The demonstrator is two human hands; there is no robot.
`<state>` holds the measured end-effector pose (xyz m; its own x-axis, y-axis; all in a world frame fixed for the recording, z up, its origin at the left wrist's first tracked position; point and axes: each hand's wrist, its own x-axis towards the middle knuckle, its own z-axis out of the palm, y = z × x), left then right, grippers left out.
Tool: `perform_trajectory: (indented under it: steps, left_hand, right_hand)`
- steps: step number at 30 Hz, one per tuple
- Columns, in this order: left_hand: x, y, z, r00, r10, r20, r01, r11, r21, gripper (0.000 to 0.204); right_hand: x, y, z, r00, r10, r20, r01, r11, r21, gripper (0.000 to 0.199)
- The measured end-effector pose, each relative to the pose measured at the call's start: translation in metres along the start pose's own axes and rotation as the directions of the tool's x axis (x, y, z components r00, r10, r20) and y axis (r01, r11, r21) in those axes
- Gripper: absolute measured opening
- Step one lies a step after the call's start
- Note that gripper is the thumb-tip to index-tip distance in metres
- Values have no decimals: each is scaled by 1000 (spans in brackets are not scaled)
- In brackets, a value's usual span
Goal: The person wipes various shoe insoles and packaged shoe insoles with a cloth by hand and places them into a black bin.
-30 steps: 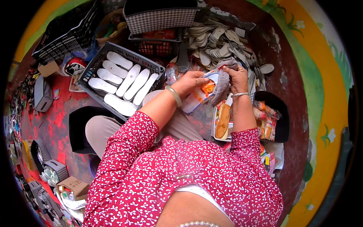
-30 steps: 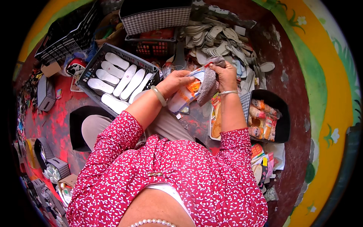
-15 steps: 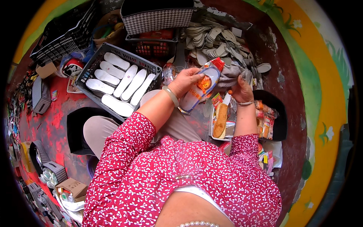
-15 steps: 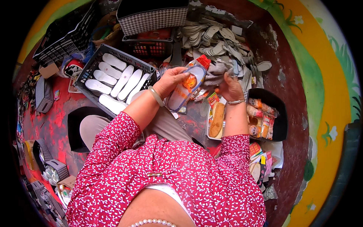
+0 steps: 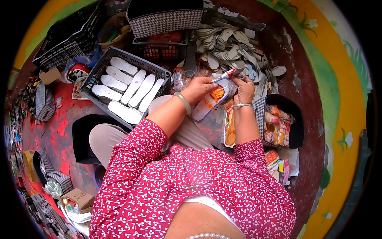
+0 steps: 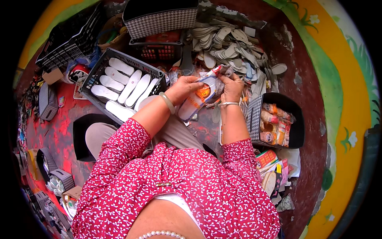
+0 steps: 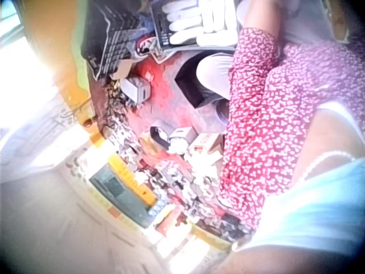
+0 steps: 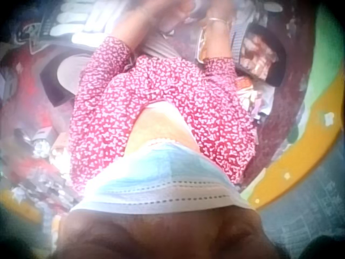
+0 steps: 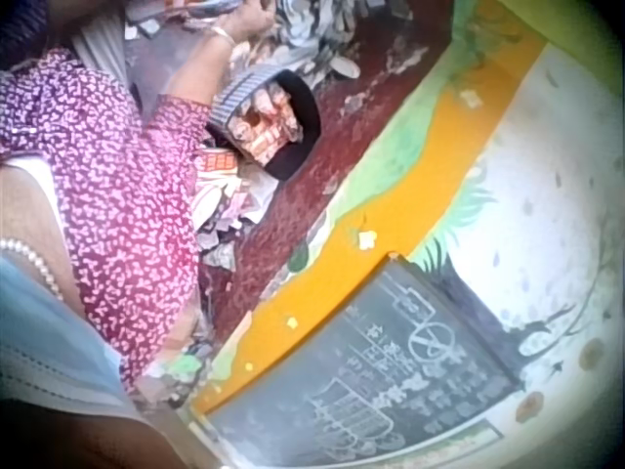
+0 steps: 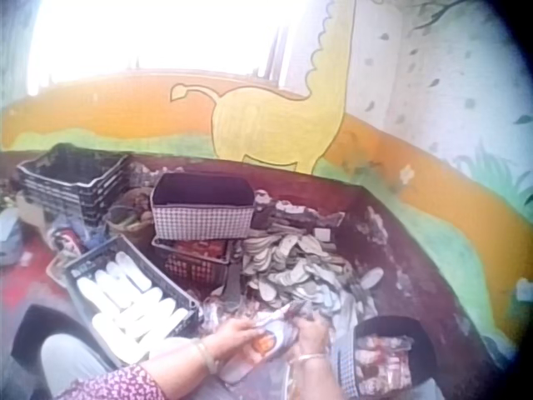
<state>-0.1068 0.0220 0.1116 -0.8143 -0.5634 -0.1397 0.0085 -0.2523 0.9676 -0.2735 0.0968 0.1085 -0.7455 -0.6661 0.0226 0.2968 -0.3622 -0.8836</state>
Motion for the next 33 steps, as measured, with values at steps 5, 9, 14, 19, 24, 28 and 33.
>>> perform_trajectory:
  steps: [5,9,14,19,24,28,33]
  left_hand:
    - [-10,17,0,991,-129,28,132,969,-207,24]
    - [-18,19,-13,978,-193,74,206,914,-349,24]
    - [-19,20,-7,967,-173,188,223,930,-291,23]
    - [-15,13,-3,961,-197,194,227,963,-145,22]
    - [-16,14,-1,967,-142,212,191,954,-233,25]
    - [-11,9,-6,970,-148,191,194,947,-255,27]
    - [-7,3,-8,981,-176,85,190,958,-213,20]
  right_hand:
    - [75,-5,-82,986,35,-162,5,970,242,29]
    - [46,-66,-66,921,211,326,-278,945,174,27]
    - [41,-71,-56,600,352,718,-333,926,-176,47]
    - [33,-68,-15,495,557,667,-81,793,-603,19]
    - [24,-47,-1,718,425,551,-127,859,-496,16]
    - [18,-37,10,825,362,433,-230,916,-329,18]
    - [39,-28,1,980,99,172,-68,981,-180,15]
